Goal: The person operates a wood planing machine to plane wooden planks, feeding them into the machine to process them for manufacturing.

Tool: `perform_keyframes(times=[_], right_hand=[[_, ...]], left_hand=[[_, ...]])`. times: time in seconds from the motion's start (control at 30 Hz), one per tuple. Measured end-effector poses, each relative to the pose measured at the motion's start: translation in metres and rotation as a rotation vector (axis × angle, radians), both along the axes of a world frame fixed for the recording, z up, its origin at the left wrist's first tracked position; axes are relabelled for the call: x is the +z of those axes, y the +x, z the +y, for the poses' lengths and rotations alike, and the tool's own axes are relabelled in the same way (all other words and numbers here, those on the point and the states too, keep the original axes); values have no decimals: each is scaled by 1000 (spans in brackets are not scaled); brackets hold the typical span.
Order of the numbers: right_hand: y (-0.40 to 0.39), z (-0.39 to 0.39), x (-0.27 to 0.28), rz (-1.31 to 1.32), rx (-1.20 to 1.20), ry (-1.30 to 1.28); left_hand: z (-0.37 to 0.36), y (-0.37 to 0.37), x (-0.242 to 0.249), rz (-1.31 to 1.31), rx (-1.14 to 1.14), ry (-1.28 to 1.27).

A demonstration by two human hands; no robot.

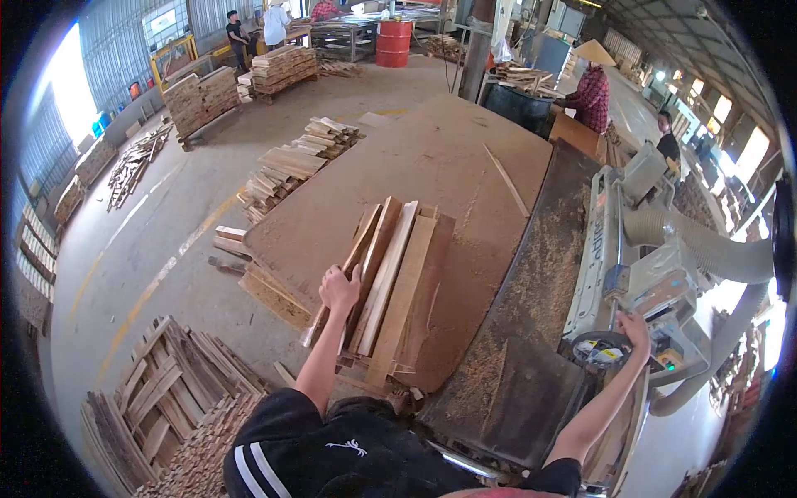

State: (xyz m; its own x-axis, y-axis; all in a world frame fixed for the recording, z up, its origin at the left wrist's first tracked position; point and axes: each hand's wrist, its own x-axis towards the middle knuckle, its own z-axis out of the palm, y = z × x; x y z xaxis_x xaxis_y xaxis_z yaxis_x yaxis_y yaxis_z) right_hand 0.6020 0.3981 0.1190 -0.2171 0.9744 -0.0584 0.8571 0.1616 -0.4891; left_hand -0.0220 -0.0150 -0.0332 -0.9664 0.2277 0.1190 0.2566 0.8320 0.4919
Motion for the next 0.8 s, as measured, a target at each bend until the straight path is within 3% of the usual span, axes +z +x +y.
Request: perform_keyframes(times=[0.1, 0.2, 0.27, 0.33, 0.4, 0.5, 0.6, 0.8], right_hand=[[-15, -20, 20, 24, -70, -96], [-1, 0, -9, 107, -7, 13], [-16, -26, 20, -171, -65, -4], [-6, -14, 5, -125, 18, 91], [-19, -30, 24, -41, -17, -54], [-20, -37, 28, -37, -28, -17], [-23, -35, 29, 107, -33, -152], [-27, -32, 32, 33, -34, -159]], left_hand=[[-3, 2, 2, 0, -18, 12], [-2, 3, 7, -28, -4, 0], [-4, 5, 16, -58, -66, -19], [-1, 2, 8, -40, -45, -69], [-1, -11, -24, 115, -42, -49], [-2, -12, -25, 43, -46, -18], [-2, -9, -23, 52, -41, -10], [0, -13, -24, 39, -21, -55]])
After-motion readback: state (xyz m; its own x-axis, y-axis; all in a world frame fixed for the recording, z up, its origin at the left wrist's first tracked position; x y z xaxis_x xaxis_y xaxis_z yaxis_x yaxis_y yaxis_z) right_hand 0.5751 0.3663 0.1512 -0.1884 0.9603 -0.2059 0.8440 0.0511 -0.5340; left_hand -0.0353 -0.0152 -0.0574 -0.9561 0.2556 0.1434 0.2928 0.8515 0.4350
